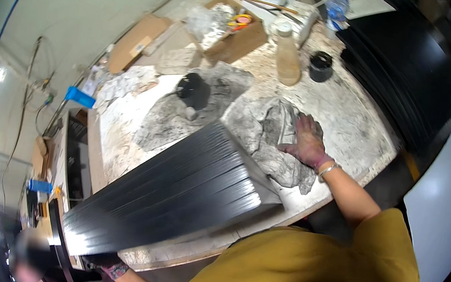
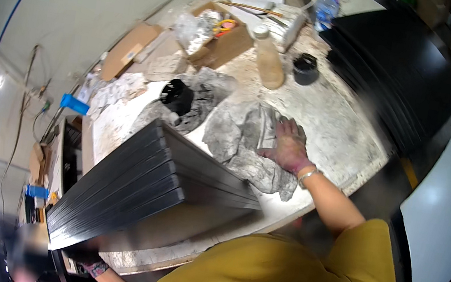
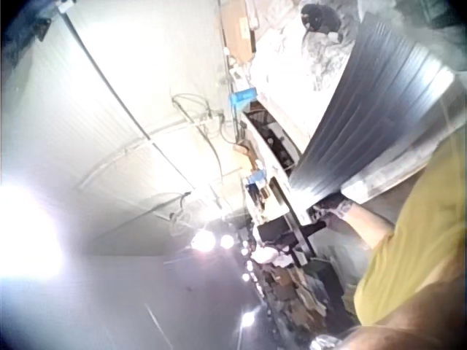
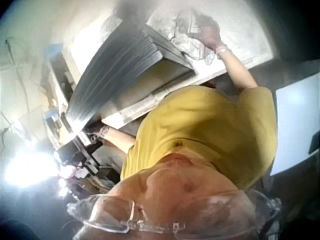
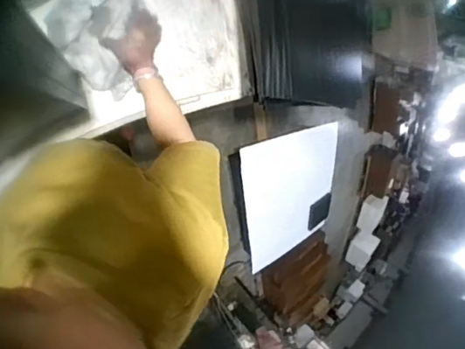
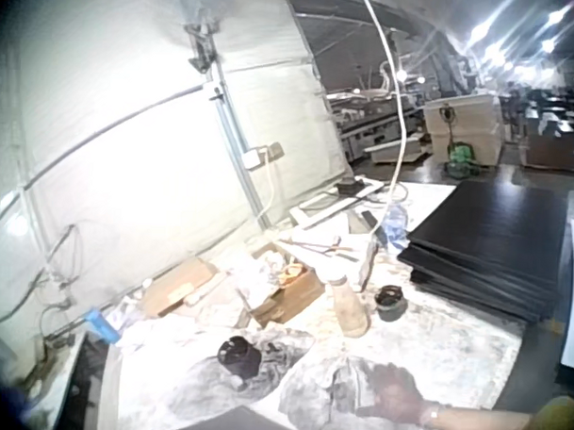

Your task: The person wipes a black ribbed plastic panel with a cloth, repeatedly turning it over to clean different sides and edges. The panel is handled one at a time on a workbench, and the cloth is used to wipe the surfaces thoroughly.

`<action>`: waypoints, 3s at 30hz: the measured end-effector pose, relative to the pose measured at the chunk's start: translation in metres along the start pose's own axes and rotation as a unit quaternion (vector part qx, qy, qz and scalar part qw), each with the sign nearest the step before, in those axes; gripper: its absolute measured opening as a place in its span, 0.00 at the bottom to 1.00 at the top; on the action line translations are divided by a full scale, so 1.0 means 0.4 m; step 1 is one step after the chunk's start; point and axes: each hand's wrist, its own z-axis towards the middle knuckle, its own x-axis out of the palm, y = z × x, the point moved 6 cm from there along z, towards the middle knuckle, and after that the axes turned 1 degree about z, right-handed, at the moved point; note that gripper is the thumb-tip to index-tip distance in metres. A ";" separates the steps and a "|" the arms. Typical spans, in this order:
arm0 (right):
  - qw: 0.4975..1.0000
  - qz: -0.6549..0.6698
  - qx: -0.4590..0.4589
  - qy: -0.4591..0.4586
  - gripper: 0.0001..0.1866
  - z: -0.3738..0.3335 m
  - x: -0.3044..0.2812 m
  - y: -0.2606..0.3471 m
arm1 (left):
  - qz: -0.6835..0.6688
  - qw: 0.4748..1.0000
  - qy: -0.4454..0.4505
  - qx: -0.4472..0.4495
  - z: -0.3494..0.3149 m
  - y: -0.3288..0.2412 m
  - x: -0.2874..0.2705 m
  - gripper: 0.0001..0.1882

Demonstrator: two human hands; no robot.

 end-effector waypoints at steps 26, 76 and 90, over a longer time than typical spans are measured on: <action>0.819 -0.001 -0.573 0.015 0.23 -0.402 -0.467 0.977 | 0.158 0.983 -0.092 -0.033 0.016 0.038 0.031 0.49; 0.823 -0.003 -0.567 0.025 0.25 -0.425 -0.281 1.245 | 0.097 0.993 -0.065 -0.001 0.083 0.037 0.095 0.52; 0.821 -0.035 -0.570 0.003 0.22 -0.421 -0.264 1.284 | 0.119 0.989 -0.036 -0.074 0.106 0.010 0.107 0.50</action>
